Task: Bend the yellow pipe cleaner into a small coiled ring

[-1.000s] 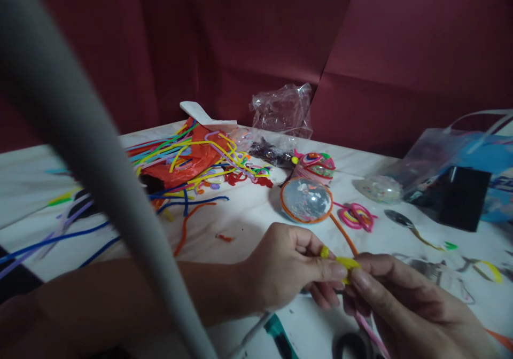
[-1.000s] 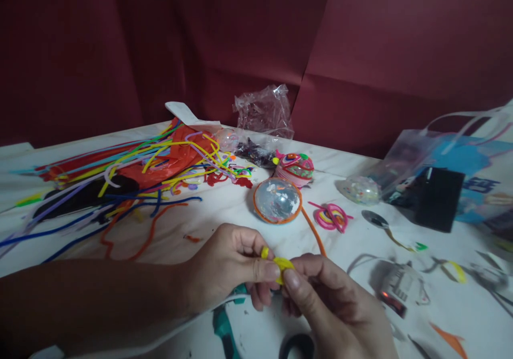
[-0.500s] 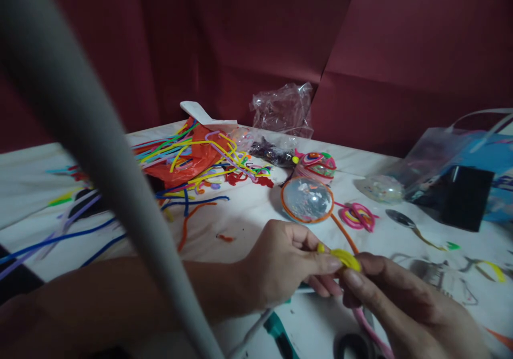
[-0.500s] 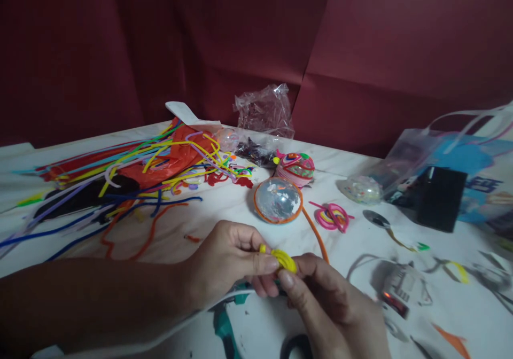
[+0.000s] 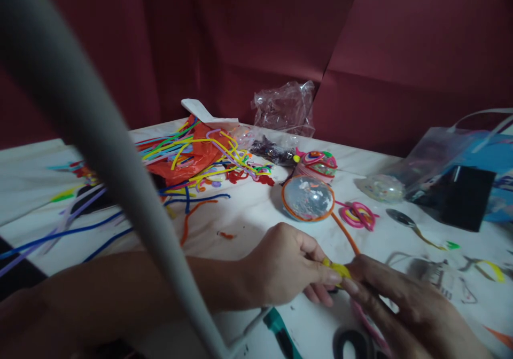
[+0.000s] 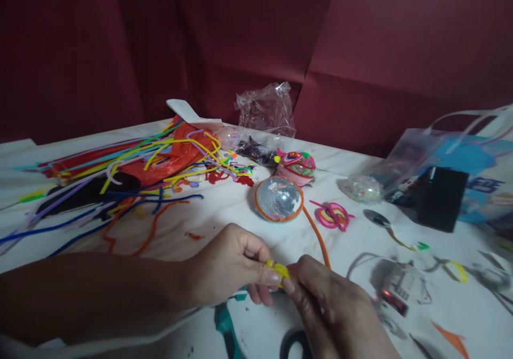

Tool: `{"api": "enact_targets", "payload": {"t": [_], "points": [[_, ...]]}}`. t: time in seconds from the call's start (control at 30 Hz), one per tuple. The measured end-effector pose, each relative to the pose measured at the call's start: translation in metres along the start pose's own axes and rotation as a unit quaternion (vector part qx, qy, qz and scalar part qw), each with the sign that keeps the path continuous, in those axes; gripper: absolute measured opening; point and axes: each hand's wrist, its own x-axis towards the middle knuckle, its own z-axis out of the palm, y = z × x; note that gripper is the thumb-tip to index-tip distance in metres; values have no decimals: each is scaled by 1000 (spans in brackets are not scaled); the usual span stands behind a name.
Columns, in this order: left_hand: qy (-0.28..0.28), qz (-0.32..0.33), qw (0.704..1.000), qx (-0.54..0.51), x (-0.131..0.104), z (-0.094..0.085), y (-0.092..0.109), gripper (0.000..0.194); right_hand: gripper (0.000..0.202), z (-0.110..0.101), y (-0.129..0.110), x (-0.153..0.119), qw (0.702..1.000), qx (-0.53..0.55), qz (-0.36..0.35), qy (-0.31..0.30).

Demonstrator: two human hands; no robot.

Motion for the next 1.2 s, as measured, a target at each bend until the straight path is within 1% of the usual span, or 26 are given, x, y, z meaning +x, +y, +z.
{"api": "enact_targets", "payload": {"t": [0.07, 0.17, 0.27, 0.37, 0.5, 0.57, 0.67, 0.77, 0.9, 1.0, 1.1, 1.2], "points": [[-5, 1, 1000, 9, 1, -1, 0, 45, 34, -1, 3, 0, 1000, -5, 3, -18], [3, 6, 999, 32, 2, -2, -2, 35, 28, -2, 8, 0, 997, -49, -39, -52], [25, 32, 995, 95, 3, -5, -8, 21, 24, -1, 11, 0, 990, -107, -80, -45], [31, 56, 984, 168, 3, -9, -14, 22, 18, 0, 13, 0, 985, -127, -109, -49], [4, 46, 973, 226, 2, -10, -12, 24, 15, -1, 14, 0, 981, -139, -130, -46], [-12, 40, 973, 228, 1, -9, -9, 23, 14, -3, 14, 0, 979, -142, -136, -50], [-29, 2, 980, 197, 1, -6, -2, 23, 14, -3, 13, 1, 979, -136, -144, -47], [-26, -25, 987, 156, -1, -4, 4, 22, 13, 0, 12, 0, 982, -124, -138, -18], [1, 0, 995, 104, -2, -1, 7, 18, 15, 5, 12, -4, 990, -94, -96, 38], [30, 28, 996, 83, -1, -2, 4, 12, 17, 7, 11, -4, 989, -92, -99, 56], [47, 49, 992, 102, 0, -4, 0, 11, 17, 5, 10, -2, 985, -116, -117, 51], [41, 74, 985, 151, -1, -8, -4, 16, 15, 2, 9, -1, 979, -151, -137, 27]]}}
